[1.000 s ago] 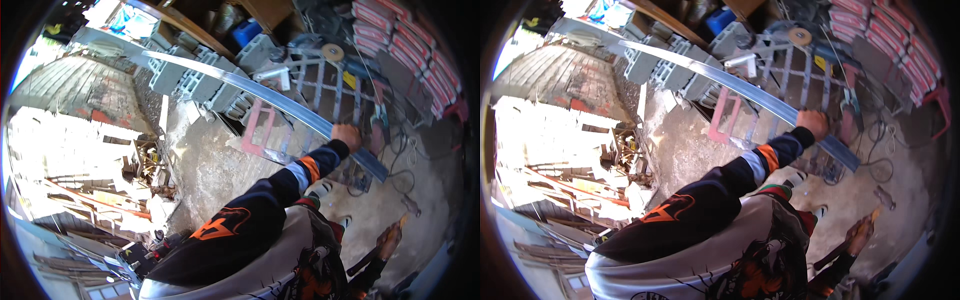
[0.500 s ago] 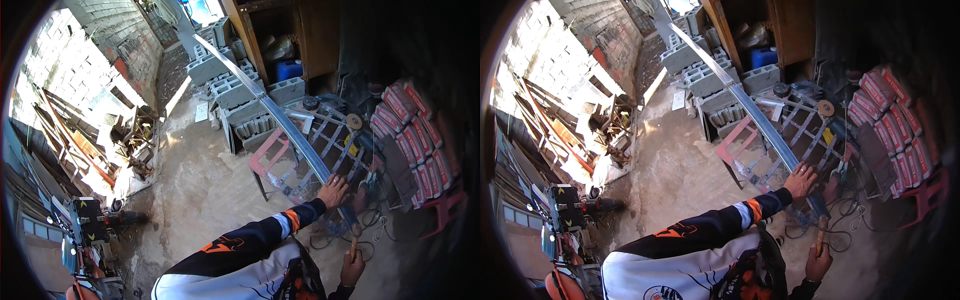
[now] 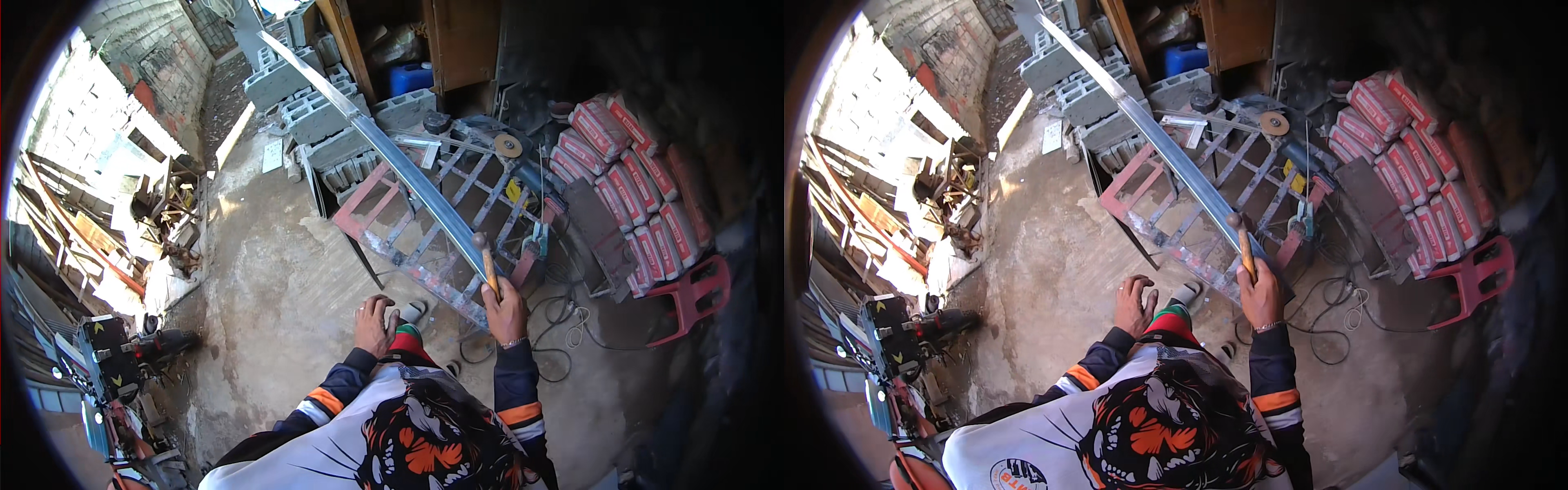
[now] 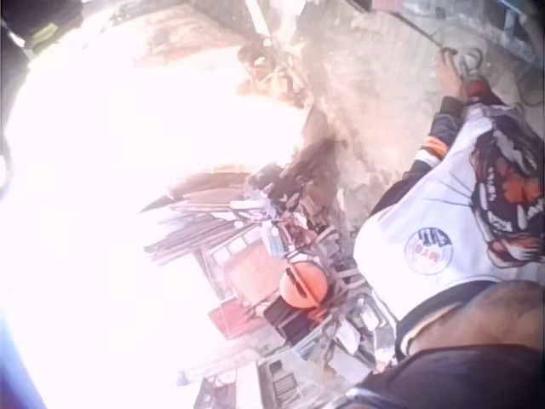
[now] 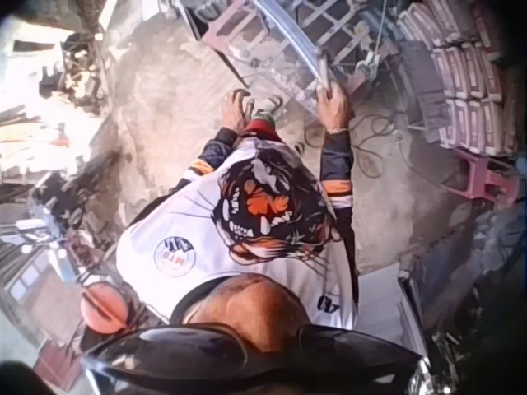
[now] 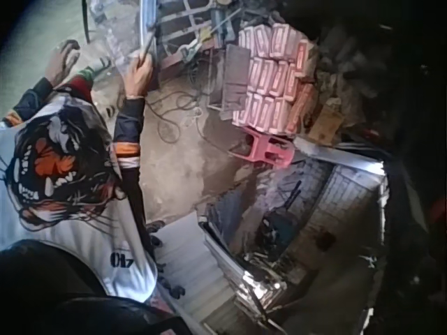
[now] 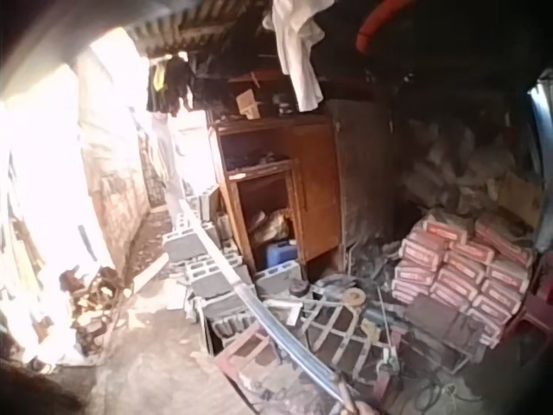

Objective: The person measures a metal stud with a measuring tape, then hammers it and welds it to form a metal stud frame.

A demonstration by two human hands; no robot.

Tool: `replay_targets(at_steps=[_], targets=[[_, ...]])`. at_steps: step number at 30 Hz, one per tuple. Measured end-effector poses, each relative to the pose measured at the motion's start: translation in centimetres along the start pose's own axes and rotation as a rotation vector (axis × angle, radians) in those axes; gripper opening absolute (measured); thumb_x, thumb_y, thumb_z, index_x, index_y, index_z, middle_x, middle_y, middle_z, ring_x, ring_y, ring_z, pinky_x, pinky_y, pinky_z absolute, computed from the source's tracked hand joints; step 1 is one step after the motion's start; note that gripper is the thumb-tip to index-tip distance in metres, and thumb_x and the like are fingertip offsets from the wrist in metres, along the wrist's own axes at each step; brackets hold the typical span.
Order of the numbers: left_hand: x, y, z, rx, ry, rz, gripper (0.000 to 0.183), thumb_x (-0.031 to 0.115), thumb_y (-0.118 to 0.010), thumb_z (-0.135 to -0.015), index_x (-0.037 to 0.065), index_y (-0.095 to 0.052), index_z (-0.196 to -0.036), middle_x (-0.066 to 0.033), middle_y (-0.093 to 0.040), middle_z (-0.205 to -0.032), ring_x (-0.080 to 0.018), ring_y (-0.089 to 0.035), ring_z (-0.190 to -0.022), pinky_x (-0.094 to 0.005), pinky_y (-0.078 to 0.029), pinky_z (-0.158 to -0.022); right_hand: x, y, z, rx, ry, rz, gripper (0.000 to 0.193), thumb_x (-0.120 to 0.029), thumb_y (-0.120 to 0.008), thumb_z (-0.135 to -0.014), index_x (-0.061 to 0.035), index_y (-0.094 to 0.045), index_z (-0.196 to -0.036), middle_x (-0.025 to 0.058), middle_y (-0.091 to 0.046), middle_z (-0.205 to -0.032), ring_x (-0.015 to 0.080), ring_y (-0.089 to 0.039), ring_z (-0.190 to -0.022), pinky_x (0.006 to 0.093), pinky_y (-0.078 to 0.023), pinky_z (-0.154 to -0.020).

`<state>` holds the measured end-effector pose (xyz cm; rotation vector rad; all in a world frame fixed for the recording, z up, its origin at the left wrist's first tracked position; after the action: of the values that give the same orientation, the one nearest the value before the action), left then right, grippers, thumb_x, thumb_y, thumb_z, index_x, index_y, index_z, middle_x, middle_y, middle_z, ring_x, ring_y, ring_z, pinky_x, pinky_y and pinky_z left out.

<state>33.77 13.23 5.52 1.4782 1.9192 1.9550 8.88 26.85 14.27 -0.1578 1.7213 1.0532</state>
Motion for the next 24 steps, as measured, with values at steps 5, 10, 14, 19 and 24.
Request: replay_targets(at_steps=[5,10,14,19,24], targets=[[-3.5,0.7,-0.7,-0.052,0.034,0.051,0.023,0.019,-0.066,-0.090,0.008,-0.060,-0.109,-0.0130,-0.058,-0.114,-0.0349,-0.056,-0.107,-0.0440,-0.045,-0.091,-0.5,-2.7,-13.5,0.077,0.227,0.185,0.037,-0.027,-0.061,-0.093,0.0002,-0.062,-0.118,0.0276,-0.067,-0.098,0.0468,-0.063,-0.094,0.0506,-0.049,-0.081],[-6.6,2.3,-5.8,-0.067,0.014,0.089,0.020,0.017,-0.066,-0.090,0.008,-0.061,-0.107,-0.0132,-0.060,-0.111,-0.0352,-0.059,-0.103,-0.0432,-0.048,-0.089,1.0,-6.7,-25.4,-0.056,0.227,0.342,0.039,-0.021,-0.065,-0.090,-0.0002,-0.061,-0.123,0.0274,-0.067,-0.102,0.0462,-0.063,-0.097,0.0508,-0.049,-0.084],[-10.0,4.3,-9.4,-0.068,0.154,0.095,0.018,0.016,-0.065,-0.090,0.008,-0.061,-0.105,-0.0125,-0.062,-0.108,-0.0344,-0.061,-0.100,-0.0433,-0.049,-0.087,3.9,-9.1,-29.7,-0.057,0.201,0.436,0.044,-0.024,-0.063,-0.092,-0.0020,-0.059,-0.130,0.0235,-0.067,-0.114,0.0417,-0.062,-0.106,0.0485,-0.048,-0.090],[-12.9,5.7,-13.1,-0.119,0.073,0.032,0.017,0.016,-0.065,-0.089,0.010,-0.062,-0.105,-0.0117,-0.062,-0.108,-0.0339,-0.062,-0.100,-0.0434,-0.050,-0.085,8.3,-11.4,-29.3,0.046,0.169,0.676,0.047,-0.016,-0.065,-0.091,-0.0095,-0.057,-0.136,0.0151,-0.058,-0.115,0.0341,-0.053,-0.111,0.0440,-0.041,-0.097],[-14.3,6.2,-18.0,-0.167,-0.018,0.049,0.020,0.019,-0.064,-0.091,0.009,-0.061,-0.107,-0.0126,-0.062,-0.107,-0.0339,-0.063,-0.096,-0.0438,-0.050,-0.084,9.4,-11.7,-28.9,0.116,0.167,0.637,0.056,-0.014,-0.070,-0.087,-0.0136,-0.055,-0.141,0.0129,-0.055,-0.114,0.0326,-0.051,-0.111,0.0453,-0.036,-0.101]])
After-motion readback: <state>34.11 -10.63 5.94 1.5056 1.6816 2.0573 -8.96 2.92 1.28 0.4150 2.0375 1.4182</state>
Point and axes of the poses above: each hand's wrist, its own z-axis away from the middle knuckle, its own y-axis out of the back of the hand, x = y × z, the point moved 1 cm from there along -z, towards the middle knuckle
